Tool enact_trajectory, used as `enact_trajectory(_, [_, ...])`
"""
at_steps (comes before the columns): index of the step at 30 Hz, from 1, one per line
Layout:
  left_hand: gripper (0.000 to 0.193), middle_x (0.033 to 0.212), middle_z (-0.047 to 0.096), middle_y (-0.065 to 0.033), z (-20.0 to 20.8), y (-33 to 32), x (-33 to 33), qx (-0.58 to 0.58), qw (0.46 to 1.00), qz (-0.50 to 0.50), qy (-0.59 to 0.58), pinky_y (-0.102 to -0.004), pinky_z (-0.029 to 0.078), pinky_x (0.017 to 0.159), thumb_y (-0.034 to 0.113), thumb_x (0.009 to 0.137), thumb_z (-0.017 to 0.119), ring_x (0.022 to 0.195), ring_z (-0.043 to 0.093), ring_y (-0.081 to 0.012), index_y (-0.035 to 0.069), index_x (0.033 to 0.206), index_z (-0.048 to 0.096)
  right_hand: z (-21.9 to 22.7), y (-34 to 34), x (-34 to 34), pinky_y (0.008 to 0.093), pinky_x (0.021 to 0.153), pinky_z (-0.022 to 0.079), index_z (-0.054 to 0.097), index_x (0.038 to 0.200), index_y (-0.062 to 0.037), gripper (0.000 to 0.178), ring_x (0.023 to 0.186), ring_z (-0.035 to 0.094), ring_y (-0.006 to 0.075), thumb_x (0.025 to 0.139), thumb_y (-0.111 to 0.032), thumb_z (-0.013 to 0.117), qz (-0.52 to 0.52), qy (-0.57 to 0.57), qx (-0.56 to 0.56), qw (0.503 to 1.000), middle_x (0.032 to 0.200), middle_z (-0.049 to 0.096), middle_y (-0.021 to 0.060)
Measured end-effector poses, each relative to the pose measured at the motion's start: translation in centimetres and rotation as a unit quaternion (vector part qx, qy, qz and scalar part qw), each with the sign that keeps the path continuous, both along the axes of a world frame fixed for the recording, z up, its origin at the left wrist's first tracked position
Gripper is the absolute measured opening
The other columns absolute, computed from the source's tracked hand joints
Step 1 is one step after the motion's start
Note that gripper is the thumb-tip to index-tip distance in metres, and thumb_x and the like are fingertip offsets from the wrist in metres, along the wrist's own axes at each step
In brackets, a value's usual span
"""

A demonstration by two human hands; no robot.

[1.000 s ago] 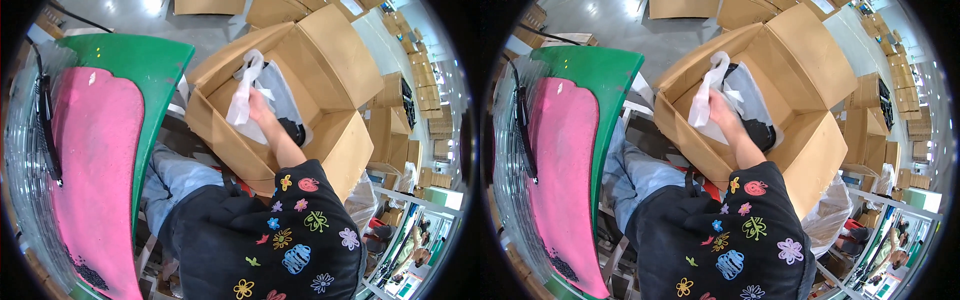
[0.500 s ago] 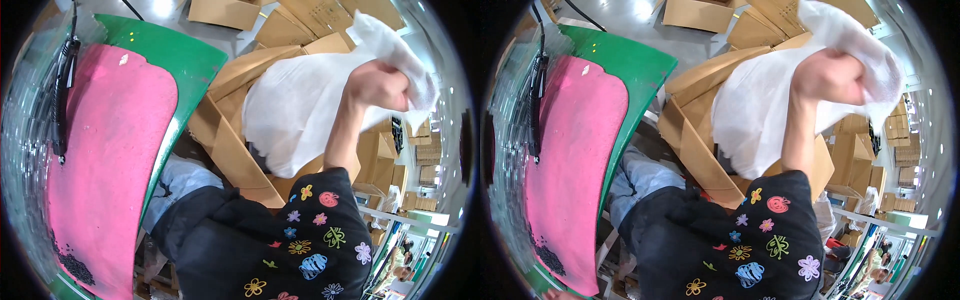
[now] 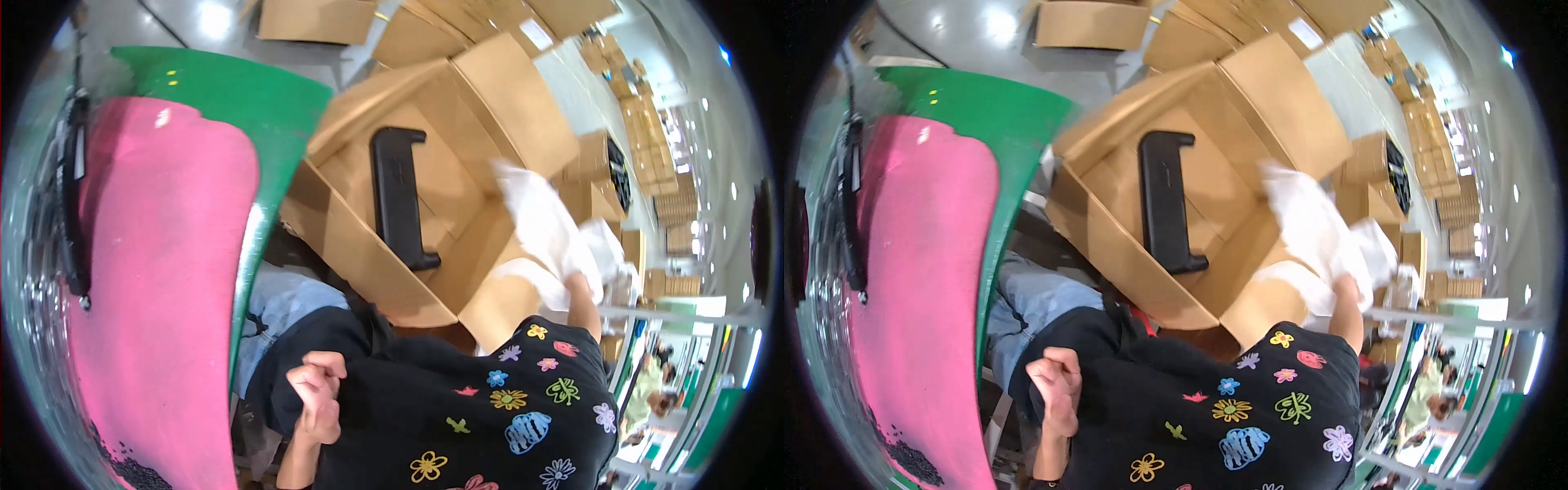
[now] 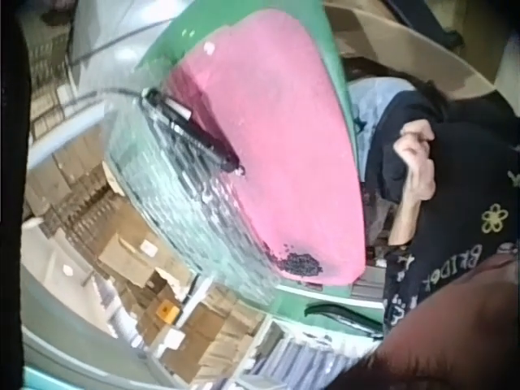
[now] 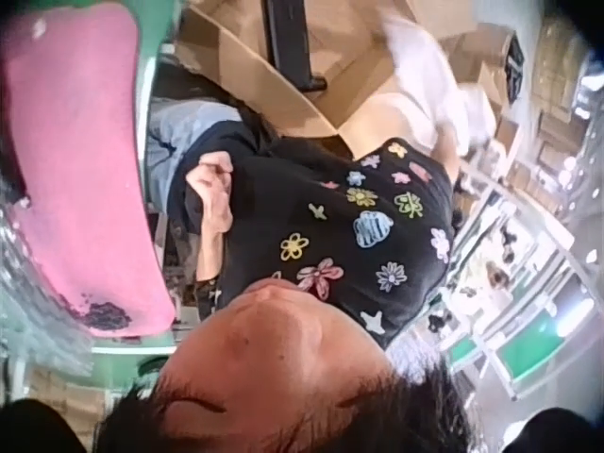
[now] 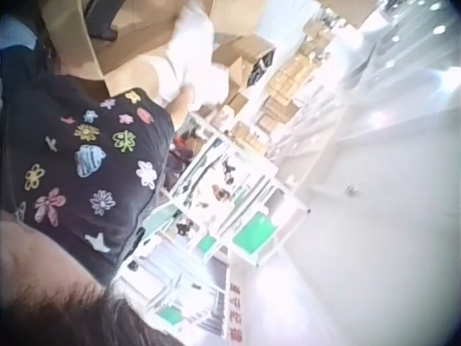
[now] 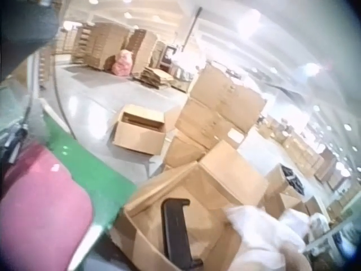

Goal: Assembling electronic components into plastic housings using an electric screwdriver and packing them into cardboard boxes.

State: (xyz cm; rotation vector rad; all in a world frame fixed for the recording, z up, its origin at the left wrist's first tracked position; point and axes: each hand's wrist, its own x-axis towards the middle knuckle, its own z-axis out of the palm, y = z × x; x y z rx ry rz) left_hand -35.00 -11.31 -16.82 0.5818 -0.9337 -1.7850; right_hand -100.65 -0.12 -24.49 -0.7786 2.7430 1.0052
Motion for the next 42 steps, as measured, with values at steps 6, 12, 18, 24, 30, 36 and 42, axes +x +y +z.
enact_trajectory(6, [0.042, 0.091, 0.037, -0.0128, 1.7, -2.8, -0.5, -0.05, 0.993, 0.069, -0.081, -0.0325, 0.03, 0.077, 0.022, 0.073, 0.059, 0.081, 0.035, -0.0181, 0.011, 0.097, 0.026, 0.1, 17.5, 0.9, 0.0453, 0.084, 0.047, 0.061, 0.112, -0.0206, 0.032, 0.104, 0.058, 0.0308, 0.086, -0.017, 0.043, -0.09, 0.003, 0.01, 0.996, 0.12, 0.057, 0.012])
enact_trajectory(12, [0.024, 0.085, 0.03, -0.0055, 6.6, -4.6, -0.9, -0.119, 0.961, 0.137, -0.209, -0.0279, 0.029, 0.07, 0.001, 0.069, 0.051, 0.077, 0.029, -0.0147, 0.009, 0.084, 0.035, -4.4, 27.9, 5.0, 0.0453, 0.084, 0.047, 0.061, 0.112, -0.0214, 0.032, 0.104, 0.058, 0.0308, 0.086, -0.017, 0.044, -0.155, -0.023, -0.014, 0.988, 0.12, 0.056, 0.0117])
enact_trajectory(18, [0.018, 0.084, 0.03, -0.0062, 10.7, -6.2, 1.3, -0.197, 0.911, 0.289, -0.22, -0.0334, 0.03, 0.079, -0.003, 0.071, 0.045, 0.08, 0.03, -0.0193, 0.007, 0.078, 0.032, -11.9, 33.0, 11.5, 0.0453, 0.083, 0.047, 0.061, 0.113, -0.0222, 0.032, 0.104, 0.057, 0.0308, 0.086, -0.018, 0.044, -0.19, -0.074, -0.042, 0.978, 0.121, 0.055, 0.0115])
enact_trajectory(24, [0.012, 0.076, 0.045, -0.0069, 6.6, -5.0, 0.5, -0.27, 0.897, 0.111, -0.332, -0.0321, 0.037, 0.068, 0.001, 0.079, 0.054, 0.074, 0.044, -0.0191, 0.005, 0.078, 0.043, -15.8, 29.1, 15.5, 0.0452, 0.083, 0.047, 0.061, 0.113, -0.0229, 0.032, 0.103, 0.057, 0.0309, 0.086, -0.018, 0.044, -0.174, -0.099, -0.075, 0.977, 0.122, 0.054, 0.0112])
enact_trajectory(30, [0.009, 0.081, 0.058, -0.0108, 0.4, -4.4, -2.5, -0.169, 0.876, -0.171, -0.419, -0.0307, 0.045, 0.071, -0.004, 0.083, 0.05, 0.078, 0.057, -0.0223, -0.001, 0.088, 0.057, -16.6, 16.5, 16.7, 0.0452, 0.083, 0.047, 0.061, 0.113, -0.0237, 0.032, 0.103, 0.057, 0.0309, 0.086, -0.019, 0.044, -0.09, -0.099, -0.107, 0.985, 0.123, 0.053, 0.0109])
enact_trajectory(36, [0.009, 0.081, 0.058, -0.0066, -4.3, -4.3, -1.8, -0.059, 0.904, -0.187, -0.379, -0.025, 0.045, 0.066, 0.0, 0.09, 0.048, 0.072, 0.056, -0.0138, 0.0, 0.092, 0.057, -14.7, 7.8, 17.0, 0.0452, 0.083, 0.046, 0.06, 0.113, -0.0244, 0.032, 0.102, 0.057, 0.0309, 0.086, -0.019, 0.045, 0.01, -0.088, -0.086, 0.992, 0.124, 0.052, 0.0106])
enact_trajectory(42, [0.011, 0.08, 0.054, -0.0006, -6.5, -4.5, -0.4, 0.115, 0.927, -0.161, -0.319, -0.0195, 0.043, 0.059, 0.008, 0.095, 0.046, 0.067, 0.05, -0.0055, 0.004, 0.097, 0.056, -12.0, 12.6, 20.3, 0.0452, 0.083, 0.046, 0.06, 0.114, -0.0252, 0.032, 0.102, 0.057, 0.0309, 0.086, -0.02, 0.045, -0.013, -0.063, -0.056, 0.996, 0.125, 0.051, 0.0103])
